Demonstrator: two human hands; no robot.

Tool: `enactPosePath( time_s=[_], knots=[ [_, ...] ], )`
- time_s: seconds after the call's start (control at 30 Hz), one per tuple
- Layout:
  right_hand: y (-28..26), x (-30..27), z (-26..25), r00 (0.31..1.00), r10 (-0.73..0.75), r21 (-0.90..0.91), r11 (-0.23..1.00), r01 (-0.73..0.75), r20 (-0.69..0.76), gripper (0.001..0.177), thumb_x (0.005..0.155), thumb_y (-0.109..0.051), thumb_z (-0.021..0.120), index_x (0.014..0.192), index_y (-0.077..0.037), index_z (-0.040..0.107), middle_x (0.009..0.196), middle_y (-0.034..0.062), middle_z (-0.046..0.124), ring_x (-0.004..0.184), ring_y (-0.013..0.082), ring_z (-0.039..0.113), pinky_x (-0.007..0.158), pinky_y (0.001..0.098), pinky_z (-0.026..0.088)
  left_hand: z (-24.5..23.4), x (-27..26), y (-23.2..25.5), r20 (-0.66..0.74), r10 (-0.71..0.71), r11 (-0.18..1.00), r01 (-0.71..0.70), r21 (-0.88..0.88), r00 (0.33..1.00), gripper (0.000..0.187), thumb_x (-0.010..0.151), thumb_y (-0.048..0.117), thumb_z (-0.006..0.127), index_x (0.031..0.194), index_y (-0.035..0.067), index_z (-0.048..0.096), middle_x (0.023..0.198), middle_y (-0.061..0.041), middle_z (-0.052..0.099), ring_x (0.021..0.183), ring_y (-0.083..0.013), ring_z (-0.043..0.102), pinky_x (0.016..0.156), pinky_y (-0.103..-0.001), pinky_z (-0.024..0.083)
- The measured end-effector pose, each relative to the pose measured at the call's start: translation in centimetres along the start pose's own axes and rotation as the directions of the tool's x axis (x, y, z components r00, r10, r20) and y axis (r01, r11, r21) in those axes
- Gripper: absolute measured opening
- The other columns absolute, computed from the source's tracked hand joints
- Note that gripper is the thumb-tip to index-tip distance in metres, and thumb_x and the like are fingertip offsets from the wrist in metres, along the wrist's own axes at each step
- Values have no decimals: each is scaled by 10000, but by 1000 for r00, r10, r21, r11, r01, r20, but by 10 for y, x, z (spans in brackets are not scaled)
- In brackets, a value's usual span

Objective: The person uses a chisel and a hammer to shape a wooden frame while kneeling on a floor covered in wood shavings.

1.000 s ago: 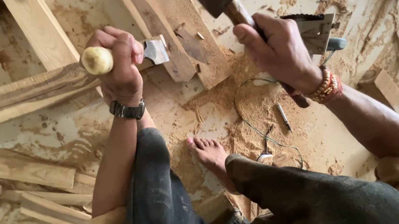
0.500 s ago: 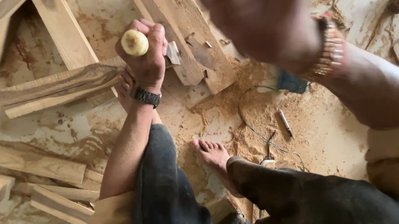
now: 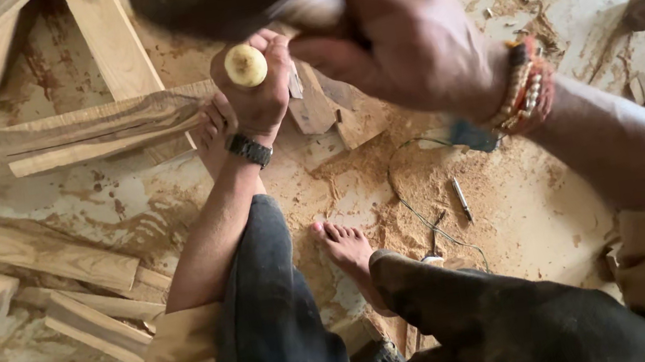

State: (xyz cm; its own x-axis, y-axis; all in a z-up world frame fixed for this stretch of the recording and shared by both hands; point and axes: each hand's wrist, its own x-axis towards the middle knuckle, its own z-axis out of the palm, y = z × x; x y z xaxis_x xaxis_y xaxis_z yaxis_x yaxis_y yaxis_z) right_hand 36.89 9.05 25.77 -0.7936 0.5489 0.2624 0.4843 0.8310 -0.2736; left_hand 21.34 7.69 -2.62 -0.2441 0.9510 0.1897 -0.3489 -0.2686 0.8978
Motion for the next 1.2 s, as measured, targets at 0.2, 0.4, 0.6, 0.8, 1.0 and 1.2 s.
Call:
enactPosePath(
  time_s=[0.2, 0.4, 0.6, 0.8, 1.0, 1.2],
  knots=[
    [15, -26, 33, 790, 424, -235, 905, -354, 443, 504, 1050, -506, 558, 935, -26, 657, 478, 4, 555, 312, 153, 451, 277, 325, 377, 24, -12, 1, -28, 141, 967, -132, 218, 990, 568, 875, 56, 805, 1333, 15, 471, 1245, -120, 618, 1128, -202, 629, 980, -334, 524],
    [42, -123, 87, 649, 725, 279, 590, -758, 230, 481, 1079, -428, 532, 795, -55, 637, 548, 10, 581, 409, 75, 525, 359, 285, 419, -8, 27, 86, 57, 474, 843, -472, 257, 878, 154, 1005, 160, 758, 903, 108, 656, 836, -25, 722, 714, -140, 695, 621, -294, 609],
    [66, -187, 163, 332, 814, 182, 278, -943, 477, 595, 1060, -502, 511, 702, -42, 628, 546, 55, 580, 444, 145, 546, 433, 353, 453, -84, 67, 166, 643, -10, 329, -605, 725, 766, 301, 1040, 309, 844, 1085, 46, 704, 1116, -106, 756, 907, -177, 723, 729, -291, 611],
    [63, -225, 194, 285, 750, 265, 150, -952, 597, 574, 1022, -528, 499, 693, -74, 625, 549, 29, 619, 437, 132, 592, 444, 327, 496, -153, 53, 144, 210, -660, -139, -393, 909, 721, 614, 730, 352, 912, 1187, 38, 650, 1017, -163, 749, 834, -272, 731, 720, -433, 628],
    [57, -230, 196, 274, 726, 310, 88, -947, 630, 584, 1024, -531, 502, 703, -55, 612, 537, 43, 579, 424, 136, 574, 419, 333, 480, -182, 27, 112, 419, -290, -291, -496, 818, 861, 526, 1027, 382, 802, 1298, -13, 583, 1209, -224, 729, 754, -236, 728, 623, -340, 607],
    [69, -220, 200, 165, 757, 166, 75, -983, 632, 558, 1033, -510, 515, 734, -51, 623, 552, 41, 593, 429, 134, 581, 416, 315, 483, -185, 0, 106, 498, -100, -190, -507, 841, 862, 479, 1008, 238, 797, 1334, -1, 541, 1526, -248, 531, 1042, -296, 758, 782, -302, 646]
  ],
)
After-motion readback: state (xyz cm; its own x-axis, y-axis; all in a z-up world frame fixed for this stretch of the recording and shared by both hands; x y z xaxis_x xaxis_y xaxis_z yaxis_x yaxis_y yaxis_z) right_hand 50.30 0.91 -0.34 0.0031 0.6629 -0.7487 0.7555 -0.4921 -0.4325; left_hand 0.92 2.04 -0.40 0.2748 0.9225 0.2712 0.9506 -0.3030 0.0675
